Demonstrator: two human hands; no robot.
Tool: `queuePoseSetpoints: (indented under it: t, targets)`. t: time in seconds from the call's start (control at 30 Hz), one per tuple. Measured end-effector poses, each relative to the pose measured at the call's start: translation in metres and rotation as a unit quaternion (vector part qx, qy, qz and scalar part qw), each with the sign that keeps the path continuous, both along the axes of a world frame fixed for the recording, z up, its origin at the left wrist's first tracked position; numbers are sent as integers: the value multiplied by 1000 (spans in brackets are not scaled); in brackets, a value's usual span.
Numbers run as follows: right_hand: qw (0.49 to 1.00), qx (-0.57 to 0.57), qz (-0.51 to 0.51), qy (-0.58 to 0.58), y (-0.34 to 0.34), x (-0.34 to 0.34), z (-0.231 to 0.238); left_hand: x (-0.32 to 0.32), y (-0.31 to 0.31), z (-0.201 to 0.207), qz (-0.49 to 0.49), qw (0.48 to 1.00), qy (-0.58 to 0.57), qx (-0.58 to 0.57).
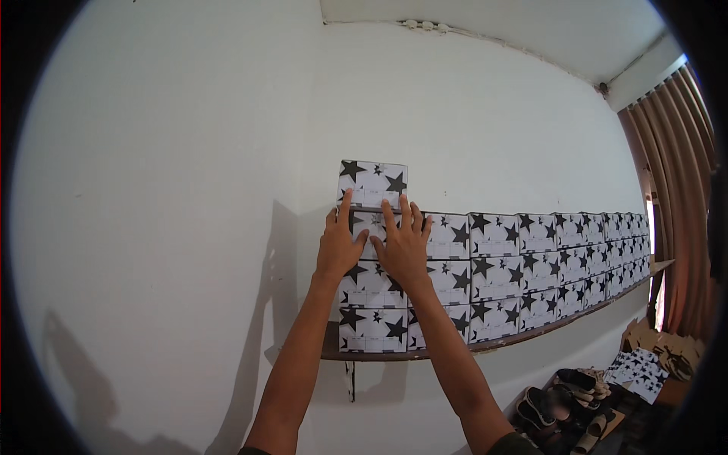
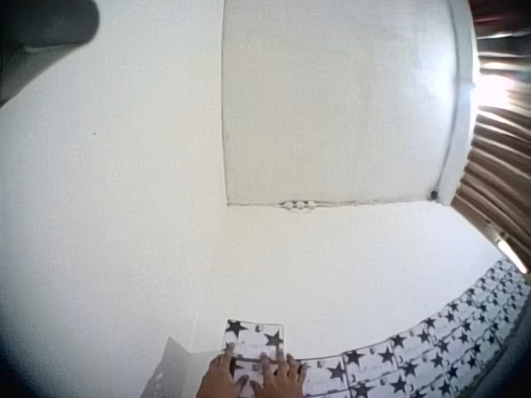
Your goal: Folding cardboard sheets into shoe boxes and placing them on a storage shelf.
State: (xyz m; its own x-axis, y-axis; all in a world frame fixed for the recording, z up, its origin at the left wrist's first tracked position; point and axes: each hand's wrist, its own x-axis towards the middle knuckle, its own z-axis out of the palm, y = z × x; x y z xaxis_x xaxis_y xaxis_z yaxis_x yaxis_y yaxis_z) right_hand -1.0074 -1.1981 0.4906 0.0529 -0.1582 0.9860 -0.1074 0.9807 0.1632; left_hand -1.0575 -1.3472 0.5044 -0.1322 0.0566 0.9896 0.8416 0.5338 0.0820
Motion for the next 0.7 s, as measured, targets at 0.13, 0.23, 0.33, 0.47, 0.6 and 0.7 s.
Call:
queuePoseSetpoints:
  t: [0.13,0.23,0.33,0.47,0.6,0.7]
  targets:
    - [1000,-8,-1,-3,5,-8,-1,2,4,2,0,1000,-15,-11]
    - [1000,-5,15,-8,7,-10,-2,13,5,-1,-16,999,-50,-12]
    - [999,2,43,-12,5,-5,-3,10,6,-9,9,999,31,31]
    - [1000,8,23,-16,12,-9,-5,1,14,-13,170,978,108,-48]
    - [1000,14,12,4,16,-17,-6,-11,19,-16,170,979,89,-71]
    - [1000,27,-4,2,17,-17,-6,-15,19,-16,167,978,104,-69]
